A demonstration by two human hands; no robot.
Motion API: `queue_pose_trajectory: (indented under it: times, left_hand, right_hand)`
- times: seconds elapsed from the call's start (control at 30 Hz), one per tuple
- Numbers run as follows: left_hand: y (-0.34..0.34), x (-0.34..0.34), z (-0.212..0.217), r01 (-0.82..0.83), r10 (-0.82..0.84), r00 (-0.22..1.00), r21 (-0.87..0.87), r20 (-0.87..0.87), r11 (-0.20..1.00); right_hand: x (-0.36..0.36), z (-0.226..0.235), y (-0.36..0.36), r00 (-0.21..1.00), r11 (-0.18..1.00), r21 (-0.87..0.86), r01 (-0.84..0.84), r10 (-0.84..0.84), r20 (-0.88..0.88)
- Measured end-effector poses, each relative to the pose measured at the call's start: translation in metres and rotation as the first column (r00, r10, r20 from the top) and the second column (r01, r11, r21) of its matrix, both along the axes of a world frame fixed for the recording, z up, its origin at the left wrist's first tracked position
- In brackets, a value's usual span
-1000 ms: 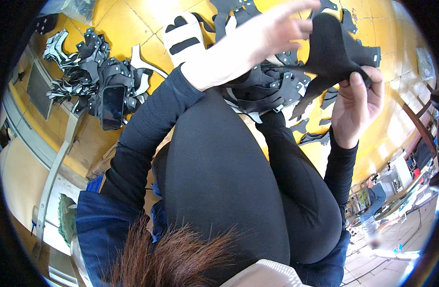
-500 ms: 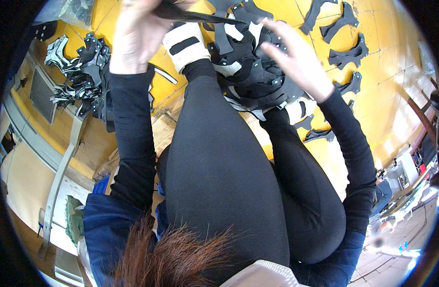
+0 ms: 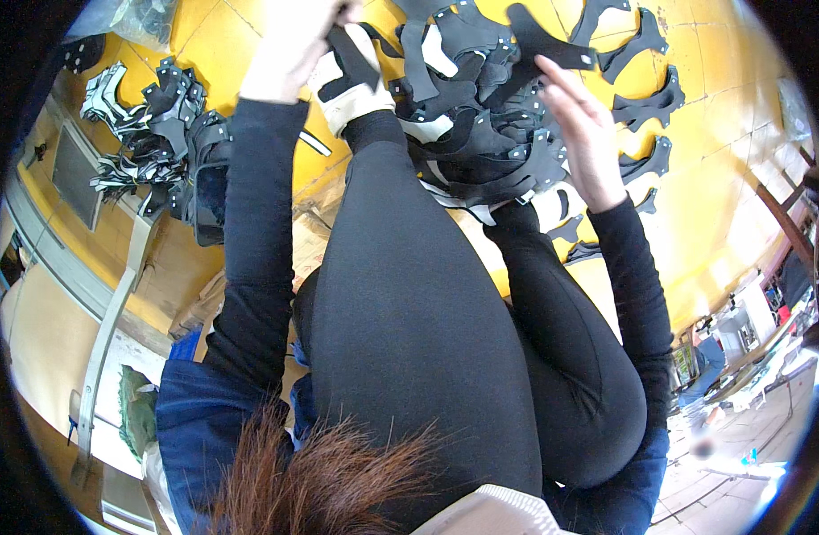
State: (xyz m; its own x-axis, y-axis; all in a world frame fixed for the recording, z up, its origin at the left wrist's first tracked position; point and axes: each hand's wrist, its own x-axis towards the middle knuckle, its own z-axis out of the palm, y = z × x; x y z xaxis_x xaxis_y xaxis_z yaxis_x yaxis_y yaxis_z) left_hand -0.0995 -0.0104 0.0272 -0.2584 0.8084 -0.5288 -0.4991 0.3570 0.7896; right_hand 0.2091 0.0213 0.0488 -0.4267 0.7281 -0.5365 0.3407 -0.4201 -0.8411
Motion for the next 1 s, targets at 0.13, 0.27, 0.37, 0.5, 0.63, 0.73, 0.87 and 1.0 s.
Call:
queue_pose_trajectory:
  times: [0.13, 0.27, 0.37, 0.5, 0.63, 0.73, 0.87, 1.0]
  left_hand:
    - [0.007, 0.043, -0.028, 0.318, -0.431, 0.788, -0.31, -0.439, 0.896]
    - [0.005, 0.067, -0.079, 0.265, -0.273, 0.956, -0.087, -0.108, 0.96]
    - [0.01, 0.073, -0.047, 0.316, -0.323, 0.944, -0.091, -0.071, 0.944]
    - [0.007, 0.071, -0.057, 0.327, -0.338, 0.936, -0.107, -0.104, 0.939]
    - [0.003, 0.068, -0.071, 0.369, -0.377, 0.926, -0.158, -0.025, 0.916]
    - [0.001, 0.067, -0.129, 0.358, -0.363, 0.932, -0.152, 0.0, 0.921]
    - [0.007, 0.083, -0.179, 0.289, -0.307, 0.94, -0.13, -0.148, 0.948]
    - [0.013, 0.103, -0.181, 0.22, -0.266, 0.915, -0.178, -0.304, 0.959]
  right_hand:
    - [0.027, 0.02, 0.004, 0.878, 0.9, -0.181, 0.396, -0.429, -0.21]
    - [0.032, 0.027, -0.009, 0.904, 0.905, -0.222, 0.363, -0.4, -0.152]
    - [0.03, 0.023, -0.024, 0.933, 0.921, -0.214, 0.326, -0.35, -0.084]
    - [0.023, 0.021, -0.029, 0.978, 0.969, -0.157, 0.191, -0.201, -0.05]
    - [0.026, 0.031, -0.026, 0.997, 0.996, -0.069, 0.062, -0.065, -0.039]
    - [0.032, 0.041, -0.021, 0.985, 0.983, -0.145, -0.117, 0.096, -0.143]
    - [0.033, 0.041, -0.017, 0.948, 0.918, -0.261, -0.3, 0.257, -0.185]
    - [0.044, 0.008, -0.03, 0.923, 0.888, -0.294, -0.353, 0.383, 0.047]
